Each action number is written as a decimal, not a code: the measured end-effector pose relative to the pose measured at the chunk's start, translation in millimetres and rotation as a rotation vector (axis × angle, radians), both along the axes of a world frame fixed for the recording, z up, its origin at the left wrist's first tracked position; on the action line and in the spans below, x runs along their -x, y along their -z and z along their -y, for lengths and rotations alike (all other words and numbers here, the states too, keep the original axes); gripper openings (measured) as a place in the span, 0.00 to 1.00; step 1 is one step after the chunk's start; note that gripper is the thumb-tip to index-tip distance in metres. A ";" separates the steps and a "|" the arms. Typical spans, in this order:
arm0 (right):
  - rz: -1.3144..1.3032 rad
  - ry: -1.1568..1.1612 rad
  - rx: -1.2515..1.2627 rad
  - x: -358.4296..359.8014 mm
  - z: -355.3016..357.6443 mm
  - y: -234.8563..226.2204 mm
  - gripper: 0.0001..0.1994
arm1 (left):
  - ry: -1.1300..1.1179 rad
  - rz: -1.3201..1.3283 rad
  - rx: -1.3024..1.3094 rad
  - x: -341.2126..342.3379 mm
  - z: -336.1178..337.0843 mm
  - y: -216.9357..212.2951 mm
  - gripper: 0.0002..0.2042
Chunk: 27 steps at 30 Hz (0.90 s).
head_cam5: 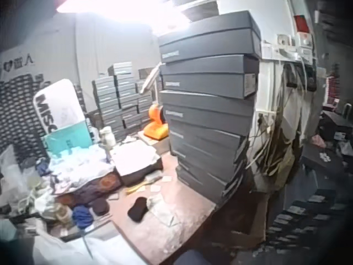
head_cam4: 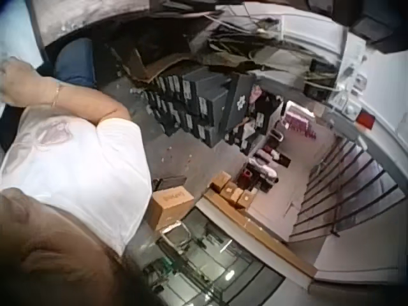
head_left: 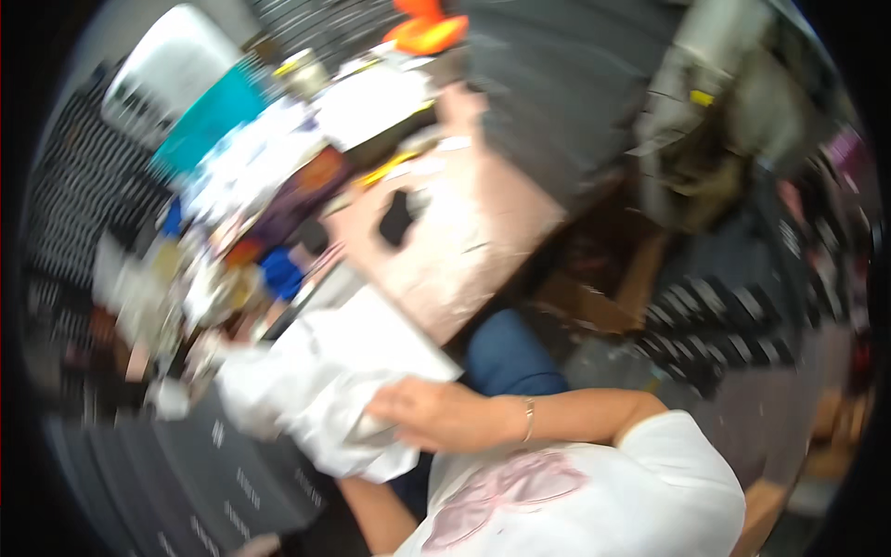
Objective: Inspecting, wiping, wrapping, and packing high-heeled shoes into boxes for shipment.
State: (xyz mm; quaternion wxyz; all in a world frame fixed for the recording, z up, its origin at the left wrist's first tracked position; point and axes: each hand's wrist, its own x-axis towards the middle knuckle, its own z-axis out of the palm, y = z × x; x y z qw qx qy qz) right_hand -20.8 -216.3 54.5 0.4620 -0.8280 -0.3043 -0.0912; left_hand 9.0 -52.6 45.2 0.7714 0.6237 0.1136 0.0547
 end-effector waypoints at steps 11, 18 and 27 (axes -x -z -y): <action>-0.245 -0.208 -0.066 -31.0 -15.6 44.9 0.30 | -0.308 0.081 0.479 -0.2 -85.8 7.8 0.26; 0.393 0.135 0.535 -83.2 45.4 6.7 0.22 | -0.641 0.535 0.322 -58.9 -144.5 -89.6 0.19; 0.490 0.169 0.589 -84.5 88.7 1.2 0.20 | 0.374 0.120 -1.499 -49.6 -143.0 58.1 0.41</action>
